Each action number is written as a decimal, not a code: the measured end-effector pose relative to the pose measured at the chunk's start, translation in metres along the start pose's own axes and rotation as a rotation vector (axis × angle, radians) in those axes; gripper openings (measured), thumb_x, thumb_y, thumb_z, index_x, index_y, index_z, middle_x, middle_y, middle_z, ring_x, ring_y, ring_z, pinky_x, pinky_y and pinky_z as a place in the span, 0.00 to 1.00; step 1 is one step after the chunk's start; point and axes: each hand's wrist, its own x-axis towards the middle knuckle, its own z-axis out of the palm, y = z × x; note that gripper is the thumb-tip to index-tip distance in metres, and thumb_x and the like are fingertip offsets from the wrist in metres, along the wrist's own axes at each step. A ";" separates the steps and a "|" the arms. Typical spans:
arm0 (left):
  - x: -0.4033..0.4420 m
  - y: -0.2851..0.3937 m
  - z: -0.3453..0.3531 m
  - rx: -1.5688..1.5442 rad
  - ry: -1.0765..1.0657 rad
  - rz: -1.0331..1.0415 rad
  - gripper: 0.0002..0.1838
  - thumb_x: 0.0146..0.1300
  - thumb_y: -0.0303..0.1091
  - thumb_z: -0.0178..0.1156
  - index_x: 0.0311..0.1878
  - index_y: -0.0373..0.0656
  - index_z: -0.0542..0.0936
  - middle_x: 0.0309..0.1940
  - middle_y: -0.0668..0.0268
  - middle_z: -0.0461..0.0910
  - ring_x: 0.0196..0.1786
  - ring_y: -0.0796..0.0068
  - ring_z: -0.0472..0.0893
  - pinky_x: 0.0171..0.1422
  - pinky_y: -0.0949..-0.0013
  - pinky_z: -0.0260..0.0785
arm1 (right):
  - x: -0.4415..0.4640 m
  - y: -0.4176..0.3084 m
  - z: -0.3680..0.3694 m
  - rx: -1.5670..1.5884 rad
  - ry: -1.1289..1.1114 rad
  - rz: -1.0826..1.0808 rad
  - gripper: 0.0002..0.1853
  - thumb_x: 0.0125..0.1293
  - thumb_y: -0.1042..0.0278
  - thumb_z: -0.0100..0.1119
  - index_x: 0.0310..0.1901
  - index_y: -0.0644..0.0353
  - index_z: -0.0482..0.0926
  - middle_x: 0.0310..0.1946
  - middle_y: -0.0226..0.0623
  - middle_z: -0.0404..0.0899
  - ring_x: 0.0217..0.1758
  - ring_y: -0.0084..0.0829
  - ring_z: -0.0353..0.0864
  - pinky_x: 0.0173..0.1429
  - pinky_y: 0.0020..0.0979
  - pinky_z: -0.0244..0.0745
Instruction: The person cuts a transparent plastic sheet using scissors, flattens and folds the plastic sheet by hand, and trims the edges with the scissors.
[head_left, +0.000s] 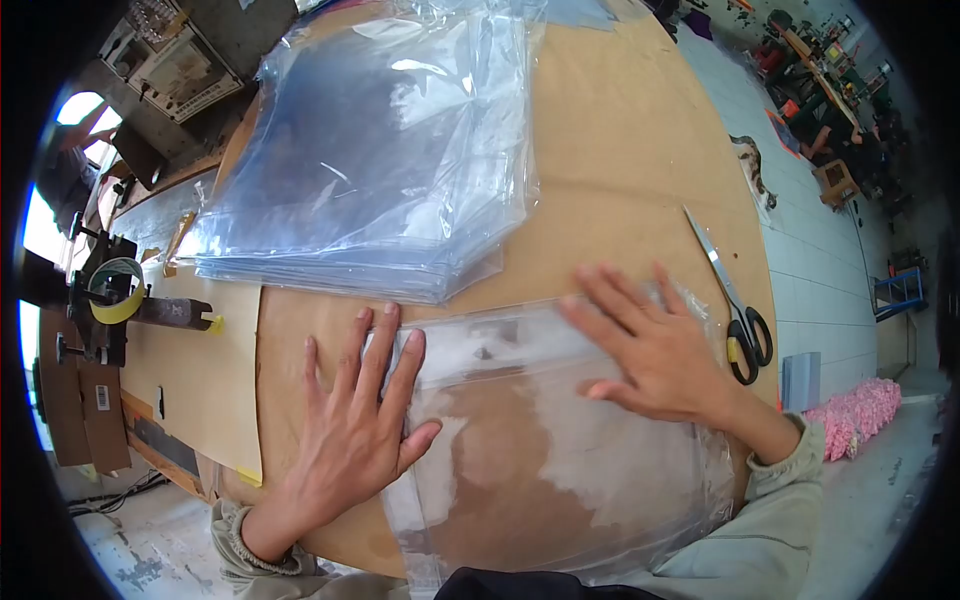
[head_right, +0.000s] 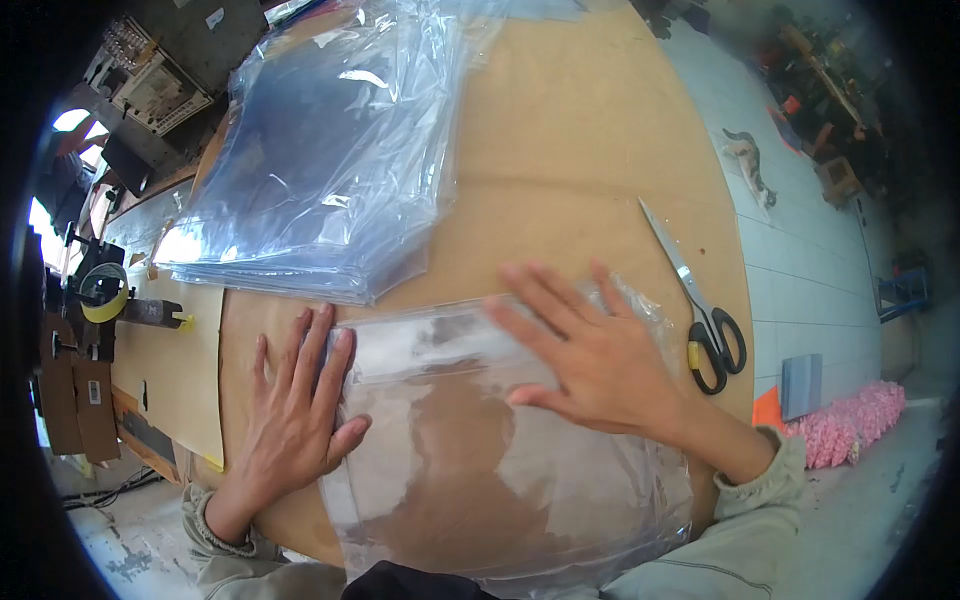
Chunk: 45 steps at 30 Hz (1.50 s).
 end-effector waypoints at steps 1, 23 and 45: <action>0.001 0.000 0.001 0.000 0.001 -0.005 0.42 0.60 0.53 0.54 0.72 0.38 0.55 0.74 0.49 0.47 0.75 0.47 0.48 0.69 0.34 0.40 | -0.005 0.003 -0.003 -0.003 -0.001 0.072 0.42 0.63 0.32 0.44 0.71 0.52 0.56 0.73 0.39 0.52 0.76 0.36 0.51 0.74 0.51 0.44; -0.010 -0.012 0.021 -0.345 0.383 -0.067 0.29 0.65 0.38 0.53 0.69 0.44 0.61 0.63 0.51 0.61 0.63 0.52 0.66 0.65 0.52 0.58 | -0.016 0.058 -0.024 0.588 -0.132 0.364 0.29 0.51 0.56 0.70 0.51 0.64 0.72 0.51 0.41 0.72 0.57 0.36 0.71 0.60 0.32 0.65; -0.194 0.096 0.043 -1.360 0.214 -0.490 0.34 0.66 0.24 0.49 0.72 0.33 0.47 0.28 0.55 0.81 0.22 0.68 0.82 0.32 0.71 0.73 | -0.121 -0.044 0.022 0.618 0.397 0.546 0.32 0.69 0.56 0.54 0.68 0.64 0.59 0.68 0.50 0.58 0.73 0.41 0.55 0.74 0.37 0.49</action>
